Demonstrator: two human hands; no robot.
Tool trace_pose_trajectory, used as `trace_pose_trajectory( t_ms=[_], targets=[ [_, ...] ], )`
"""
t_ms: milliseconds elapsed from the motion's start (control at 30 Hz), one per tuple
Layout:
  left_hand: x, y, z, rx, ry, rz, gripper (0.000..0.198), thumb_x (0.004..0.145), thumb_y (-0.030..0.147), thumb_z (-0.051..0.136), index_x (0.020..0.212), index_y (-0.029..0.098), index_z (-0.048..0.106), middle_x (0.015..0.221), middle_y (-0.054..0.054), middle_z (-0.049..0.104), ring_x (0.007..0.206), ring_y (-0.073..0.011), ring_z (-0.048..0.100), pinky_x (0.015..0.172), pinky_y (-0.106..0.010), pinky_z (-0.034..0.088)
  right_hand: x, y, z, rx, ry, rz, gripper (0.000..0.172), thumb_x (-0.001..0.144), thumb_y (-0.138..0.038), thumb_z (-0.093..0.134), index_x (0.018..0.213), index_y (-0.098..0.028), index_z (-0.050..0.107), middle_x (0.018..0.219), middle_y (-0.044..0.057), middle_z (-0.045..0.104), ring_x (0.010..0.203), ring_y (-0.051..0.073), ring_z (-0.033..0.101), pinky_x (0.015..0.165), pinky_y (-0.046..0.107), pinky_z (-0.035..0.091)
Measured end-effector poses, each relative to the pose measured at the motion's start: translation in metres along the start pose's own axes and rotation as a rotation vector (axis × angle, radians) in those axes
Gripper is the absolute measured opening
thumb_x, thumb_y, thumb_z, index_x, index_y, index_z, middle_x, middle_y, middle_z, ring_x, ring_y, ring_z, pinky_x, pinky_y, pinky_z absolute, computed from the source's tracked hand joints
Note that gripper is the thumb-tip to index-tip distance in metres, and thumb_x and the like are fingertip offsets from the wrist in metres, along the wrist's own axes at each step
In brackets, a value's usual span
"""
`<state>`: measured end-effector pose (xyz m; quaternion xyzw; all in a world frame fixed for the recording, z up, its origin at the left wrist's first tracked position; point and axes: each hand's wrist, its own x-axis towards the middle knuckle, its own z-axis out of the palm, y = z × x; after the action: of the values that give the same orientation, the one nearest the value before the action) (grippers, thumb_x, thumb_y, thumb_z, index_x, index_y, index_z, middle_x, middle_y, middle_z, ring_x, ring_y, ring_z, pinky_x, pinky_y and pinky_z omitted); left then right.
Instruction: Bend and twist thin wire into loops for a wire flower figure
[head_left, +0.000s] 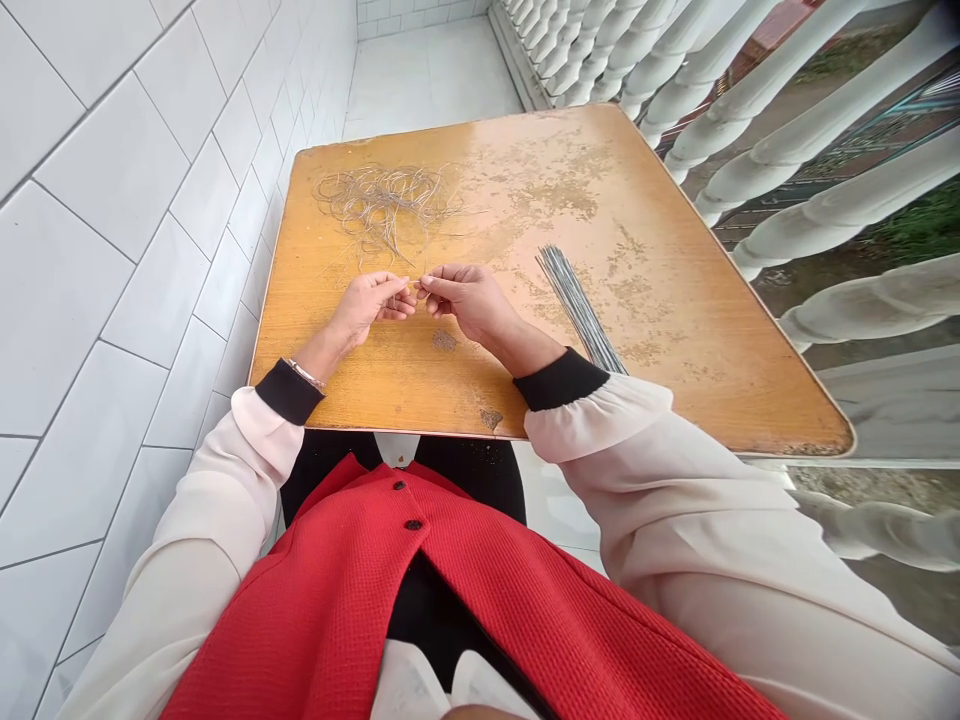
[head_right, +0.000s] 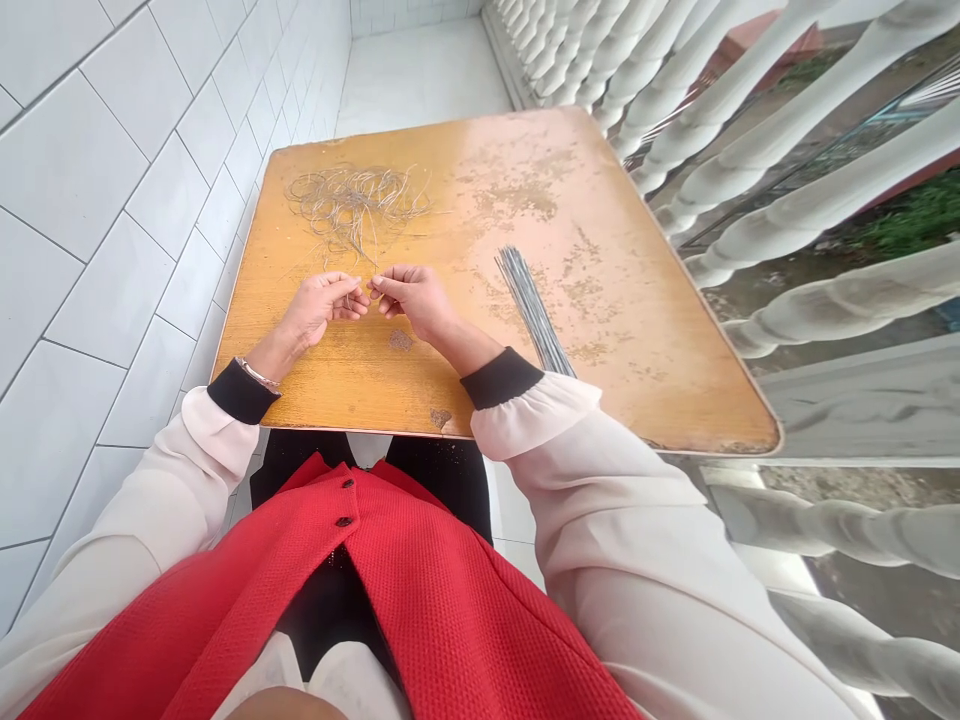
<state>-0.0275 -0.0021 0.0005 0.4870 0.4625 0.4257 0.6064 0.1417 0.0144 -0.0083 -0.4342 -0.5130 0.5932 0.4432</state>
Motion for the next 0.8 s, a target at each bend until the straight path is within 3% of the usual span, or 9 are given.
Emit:
trace_pose_trajectory(
  t_ms=[167,367,533,800],
  targets=[
    [-0.0014,0.0037,0.0011,-0.039,-0.007,-0.028,0.023,0.096,0.013,0.057,0.073,0.012,0.061,0.062,0.004,0.063,0.051,-0.0013,0.055,0.056,-0.015,0.040,0.0002,-0.0018,0.0017,-0.043,-0.049,0.006,0.027,0.084,-0.015,0.077,0.061,-0.016,0.062,0.054,-0.001,0.060,0.045,0.006,0.050,0.045,0.019,0.040],
    [0.0000,0.0039,0.0024,-0.175,-0.012,-0.074,0.024,0.096,0.006,0.054,0.073,0.011,0.061,0.063,0.004,0.062,0.050,0.0006,0.051,0.050,-0.014,0.031,0.0005,0.0033,0.0023,0.071,-0.082,-0.015,0.022,0.081,-0.017,0.078,0.064,-0.015,0.063,0.063,0.000,0.065,0.045,0.006,0.050,0.044,0.019,0.041],
    [0.0020,0.0025,0.0016,-0.233,-0.020,-0.063,0.024,0.098,0.008,0.052,0.077,0.012,0.062,0.065,0.003,0.063,0.051,0.0002,0.052,0.051,-0.014,0.032,0.0001,0.0057,0.0048,0.079,-0.059,-0.076,0.024,0.082,-0.022,0.079,0.065,-0.017,0.064,0.064,0.000,0.065,0.047,0.006,0.050,0.045,0.019,0.044],
    [0.0022,0.0038,-0.0002,-0.149,-0.030,-0.058,0.025,0.099,0.012,0.049,0.078,0.011,0.063,0.065,0.002,0.064,0.051,-0.0017,0.053,0.051,-0.015,0.035,0.0019,0.0065,0.0065,0.034,0.020,-0.123,0.030,0.082,-0.021,0.081,0.062,-0.017,0.060,0.057,-0.003,0.058,0.043,0.005,0.046,0.044,0.018,0.040]
  ],
)
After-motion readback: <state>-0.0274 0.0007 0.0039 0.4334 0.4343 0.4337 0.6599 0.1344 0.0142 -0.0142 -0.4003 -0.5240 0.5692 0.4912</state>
